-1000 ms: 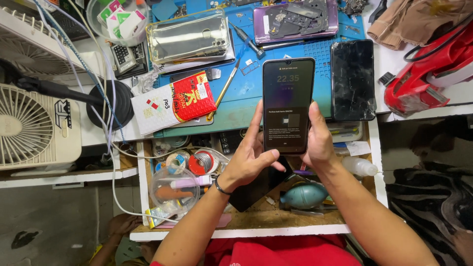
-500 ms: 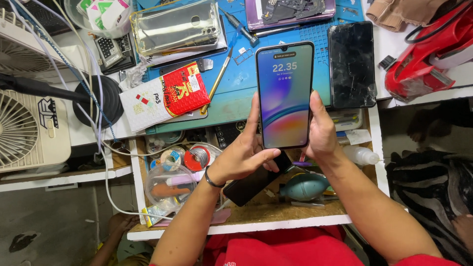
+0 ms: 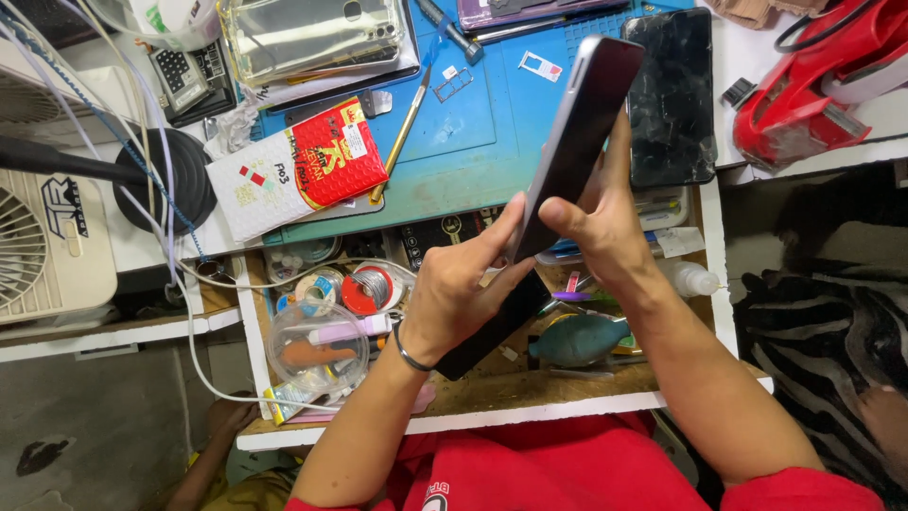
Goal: The person holds a smartphone, removes a SIM card tray using a tool, and applies liquid from a bottle to the edge of the phone's rear panel.
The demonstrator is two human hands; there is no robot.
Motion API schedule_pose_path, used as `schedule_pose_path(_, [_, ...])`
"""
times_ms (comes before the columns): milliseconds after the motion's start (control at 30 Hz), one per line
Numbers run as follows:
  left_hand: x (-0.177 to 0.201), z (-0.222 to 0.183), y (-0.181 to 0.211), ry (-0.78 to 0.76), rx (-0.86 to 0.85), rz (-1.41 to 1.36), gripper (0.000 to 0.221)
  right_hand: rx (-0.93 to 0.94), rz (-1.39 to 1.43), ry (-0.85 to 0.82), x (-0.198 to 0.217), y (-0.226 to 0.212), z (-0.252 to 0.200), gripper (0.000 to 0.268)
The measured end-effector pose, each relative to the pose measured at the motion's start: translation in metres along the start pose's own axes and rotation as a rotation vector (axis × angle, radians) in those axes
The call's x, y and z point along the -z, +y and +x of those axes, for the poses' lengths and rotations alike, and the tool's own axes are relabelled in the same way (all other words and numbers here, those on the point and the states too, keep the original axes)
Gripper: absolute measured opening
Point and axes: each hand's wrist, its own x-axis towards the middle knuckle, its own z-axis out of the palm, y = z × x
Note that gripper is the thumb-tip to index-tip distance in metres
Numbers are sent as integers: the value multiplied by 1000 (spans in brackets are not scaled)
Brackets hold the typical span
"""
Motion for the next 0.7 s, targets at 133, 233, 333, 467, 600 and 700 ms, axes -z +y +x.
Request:
schedule_pose_path(133, [-1,7,12,52,-101,-18,50,-133,204,5,-16,-23,-2,117])
schedule_pose_path(233, [4,12,22,84,-194,-116,38,-167,352,-58,-13,-11,-1,106])
schedule_pose_path(333, [6,11,21,72,-248,-124,37,-190,457,-118,-11,-1,0,109])
schedule_pose_path(467, [8,9,24,59,-251,-132,24,-185,541,-145,-8,2,2,111])
schedule_pose_path(600, [6,9,22,124,-203,-160,34,-140,513,-132,-6,4,4,111])
schedule_pose_path(700, [15,21,20,202,-167,-150,37,-110,502,-109,-8,-3,2,97])
